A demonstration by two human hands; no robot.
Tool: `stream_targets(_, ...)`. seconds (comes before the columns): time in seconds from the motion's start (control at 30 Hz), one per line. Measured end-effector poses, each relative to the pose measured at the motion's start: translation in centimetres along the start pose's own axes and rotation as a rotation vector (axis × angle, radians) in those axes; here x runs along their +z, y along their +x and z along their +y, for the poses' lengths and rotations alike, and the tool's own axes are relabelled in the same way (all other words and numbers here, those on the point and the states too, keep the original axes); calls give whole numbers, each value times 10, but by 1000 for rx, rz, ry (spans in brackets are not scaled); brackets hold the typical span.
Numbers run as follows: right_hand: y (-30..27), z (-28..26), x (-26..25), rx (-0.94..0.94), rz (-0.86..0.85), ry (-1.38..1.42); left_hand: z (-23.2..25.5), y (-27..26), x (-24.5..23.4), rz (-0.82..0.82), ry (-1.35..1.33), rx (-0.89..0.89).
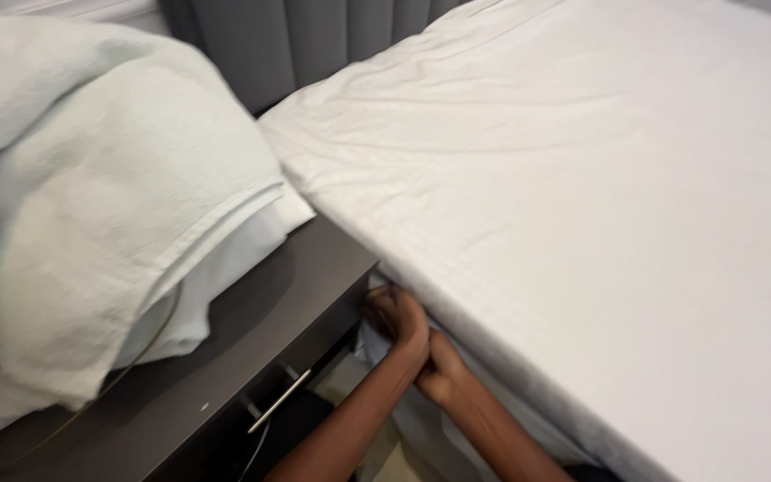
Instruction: The person spreads a white fitted sheet over a mattress, smoothing the surface and tucking the edges under the mattress at each corner. The person works around the bed, adjusting the sheet to fit snugly and ensuring the surface is flat.
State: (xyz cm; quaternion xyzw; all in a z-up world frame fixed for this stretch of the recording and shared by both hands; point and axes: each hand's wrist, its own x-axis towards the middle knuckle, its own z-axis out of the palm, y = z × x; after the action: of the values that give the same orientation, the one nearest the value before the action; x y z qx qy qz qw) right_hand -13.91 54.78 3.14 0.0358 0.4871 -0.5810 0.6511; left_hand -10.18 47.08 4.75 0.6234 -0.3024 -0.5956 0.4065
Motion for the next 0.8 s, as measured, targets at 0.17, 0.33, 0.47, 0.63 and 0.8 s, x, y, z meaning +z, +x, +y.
stream_targets(0.17, -31, -1, 14, 13, 31, 29, 1, -3, 9, 140, 63, -75)
stream_targets(0.33, -31, 0, 31, -126, -7, -10, -26, 18, 22, 152, 17, -88)
stream_targets(0.47, -28, 8, 27, -126, -33, -72, -42, 40, 26, 215, -31, -93)
stream_targets(0.63, -3, 30, 15, -104, -69, -40, -10, 28, 4, -51, -91, -356)
stream_targets(0.8, 21, 25, 2, -43, -125, -76, 25, 23, -10, -162, -239, -400)
